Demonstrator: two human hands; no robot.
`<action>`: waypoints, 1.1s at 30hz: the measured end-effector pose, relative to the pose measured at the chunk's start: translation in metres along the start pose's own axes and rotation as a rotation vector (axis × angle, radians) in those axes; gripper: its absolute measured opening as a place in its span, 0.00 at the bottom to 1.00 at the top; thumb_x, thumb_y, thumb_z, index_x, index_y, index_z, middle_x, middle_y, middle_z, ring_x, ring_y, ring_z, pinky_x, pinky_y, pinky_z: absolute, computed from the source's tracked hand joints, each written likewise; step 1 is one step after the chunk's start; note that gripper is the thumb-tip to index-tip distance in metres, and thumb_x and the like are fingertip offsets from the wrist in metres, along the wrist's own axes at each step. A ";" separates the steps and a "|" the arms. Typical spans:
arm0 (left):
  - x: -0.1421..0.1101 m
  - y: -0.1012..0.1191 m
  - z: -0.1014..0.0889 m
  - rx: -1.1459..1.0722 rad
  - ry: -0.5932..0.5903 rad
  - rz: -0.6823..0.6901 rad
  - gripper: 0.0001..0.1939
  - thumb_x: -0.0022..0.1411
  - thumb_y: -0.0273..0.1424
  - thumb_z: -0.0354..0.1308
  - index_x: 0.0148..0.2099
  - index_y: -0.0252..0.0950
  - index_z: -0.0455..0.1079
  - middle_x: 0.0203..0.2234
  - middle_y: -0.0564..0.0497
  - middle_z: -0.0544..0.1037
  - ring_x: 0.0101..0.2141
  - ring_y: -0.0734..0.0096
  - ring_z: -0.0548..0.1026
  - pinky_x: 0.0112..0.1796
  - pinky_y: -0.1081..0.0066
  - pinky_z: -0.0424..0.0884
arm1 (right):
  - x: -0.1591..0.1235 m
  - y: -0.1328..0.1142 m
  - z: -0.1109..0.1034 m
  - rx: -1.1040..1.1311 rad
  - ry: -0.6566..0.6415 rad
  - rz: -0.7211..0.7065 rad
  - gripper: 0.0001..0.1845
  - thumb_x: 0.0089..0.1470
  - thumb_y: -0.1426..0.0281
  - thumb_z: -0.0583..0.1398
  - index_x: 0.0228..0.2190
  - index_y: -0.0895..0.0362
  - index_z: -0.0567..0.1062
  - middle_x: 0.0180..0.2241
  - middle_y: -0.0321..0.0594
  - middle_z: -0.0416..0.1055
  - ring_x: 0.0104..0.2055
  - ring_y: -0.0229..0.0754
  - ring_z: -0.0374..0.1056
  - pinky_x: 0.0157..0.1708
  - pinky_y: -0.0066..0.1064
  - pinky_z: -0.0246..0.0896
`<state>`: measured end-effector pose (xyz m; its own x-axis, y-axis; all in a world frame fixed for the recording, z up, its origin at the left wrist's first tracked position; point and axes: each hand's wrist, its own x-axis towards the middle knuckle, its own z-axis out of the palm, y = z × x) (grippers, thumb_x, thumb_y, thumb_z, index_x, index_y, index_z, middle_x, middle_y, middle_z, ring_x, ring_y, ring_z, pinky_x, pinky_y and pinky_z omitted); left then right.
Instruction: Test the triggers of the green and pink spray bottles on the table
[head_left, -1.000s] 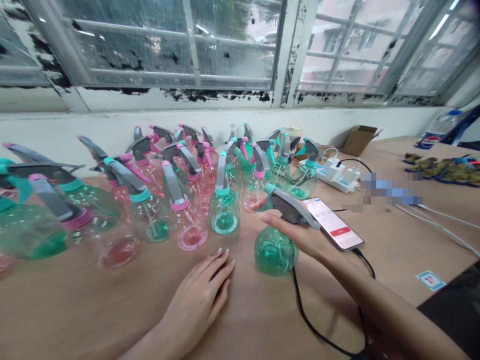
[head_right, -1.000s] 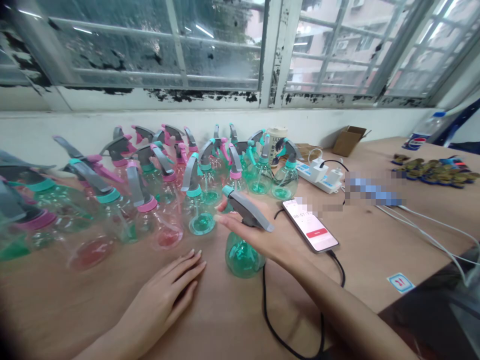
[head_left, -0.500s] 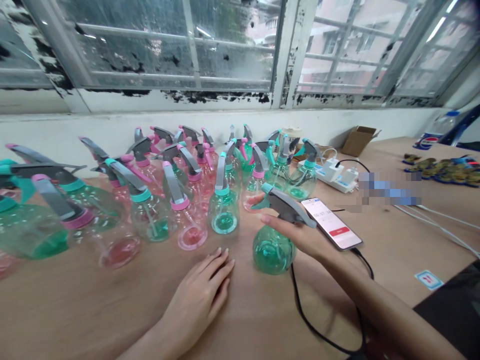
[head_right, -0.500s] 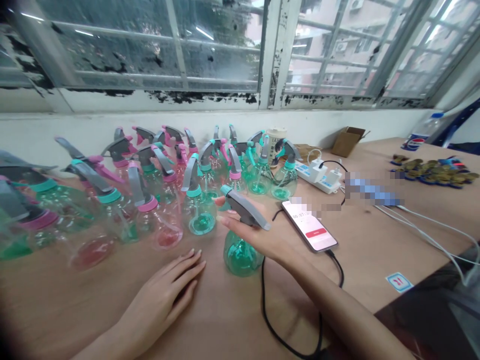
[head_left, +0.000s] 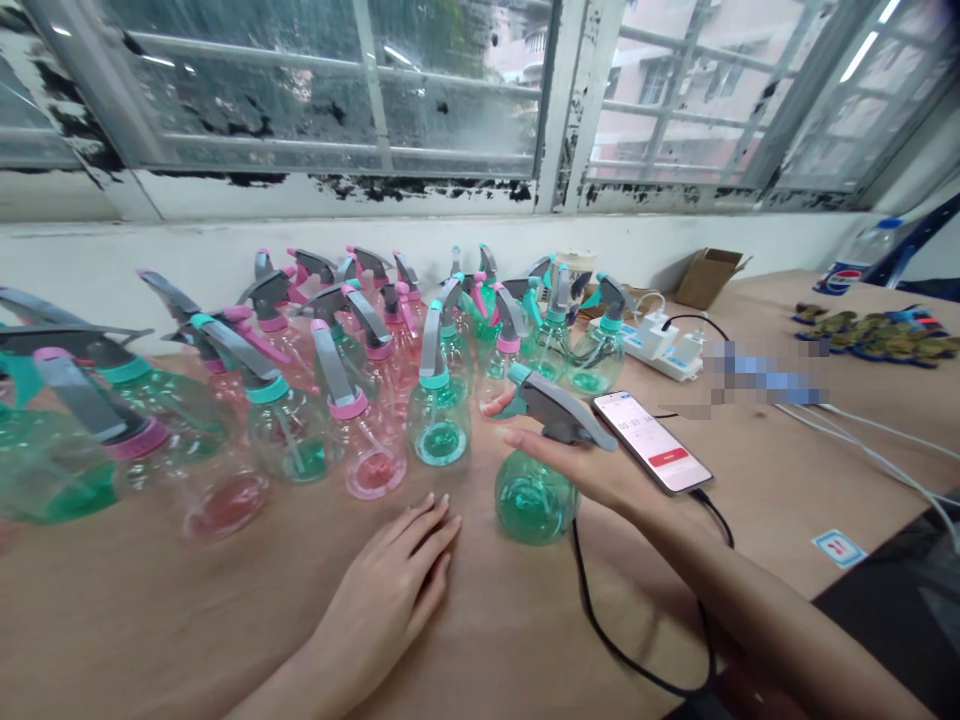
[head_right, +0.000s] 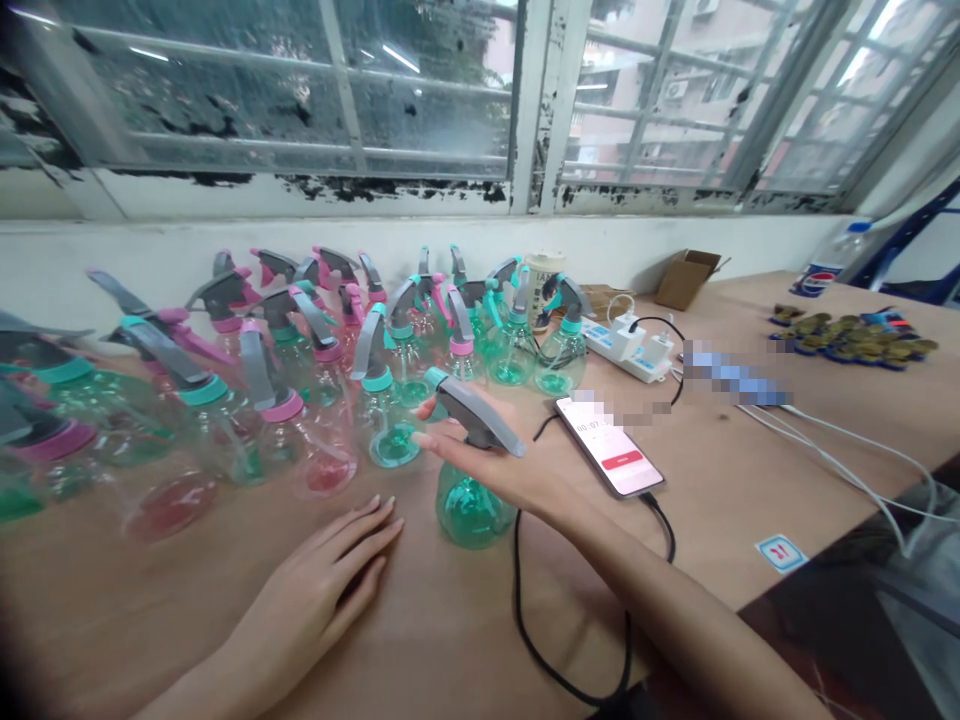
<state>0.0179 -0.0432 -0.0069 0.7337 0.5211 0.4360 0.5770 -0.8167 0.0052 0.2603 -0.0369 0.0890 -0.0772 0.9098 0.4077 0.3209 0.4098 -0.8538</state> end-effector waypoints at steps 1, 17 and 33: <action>0.000 0.000 0.000 0.003 -0.001 0.001 0.17 0.67 0.27 0.47 0.54 0.35 0.71 0.52 0.45 0.76 0.52 0.58 0.74 0.49 0.57 0.75 | 0.000 -0.002 0.000 -0.027 0.030 0.017 0.09 0.51 0.61 0.64 0.32 0.52 0.73 0.33 0.36 0.75 0.33 0.41 0.72 0.35 0.33 0.69; 0.003 0.000 -0.003 0.007 -0.005 -0.001 0.17 0.67 0.27 0.47 0.53 0.37 0.71 0.51 0.46 0.76 0.50 0.59 0.75 0.47 0.58 0.76 | -0.001 0.002 0.002 0.111 -0.034 0.037 0.15 0.54 0.64 0.62 0.44 0.50 0.75 0.37 0.39 0.76 0.47 0.47 0.72 0.49 0.43 0.66; 0.002 -0.005 -0.001 0.002 -0.005 0.010 0.17 0.68 0.29 0.47 0.55 0.38 0.70 0.52 0.47 0.76 0.51 0.59 0.74 0.47 0.60 0.75 | -0.002 -0.004 0.000 -0.045 0.017 0.038 0.14 0.53 0.55 0.60 0.28 0.53 0.73 0.26 0.35 0.71 0.29 0.40 0.68 0.30 0.32 0.63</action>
<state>0.0160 -0.0386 -0.0055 0.7411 0.5140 0.4319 0.5702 -0.8215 -0.0007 0.2595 -0.0403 0.0919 -0.0481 0.9233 0.3811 0.3652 0.3714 -0.8537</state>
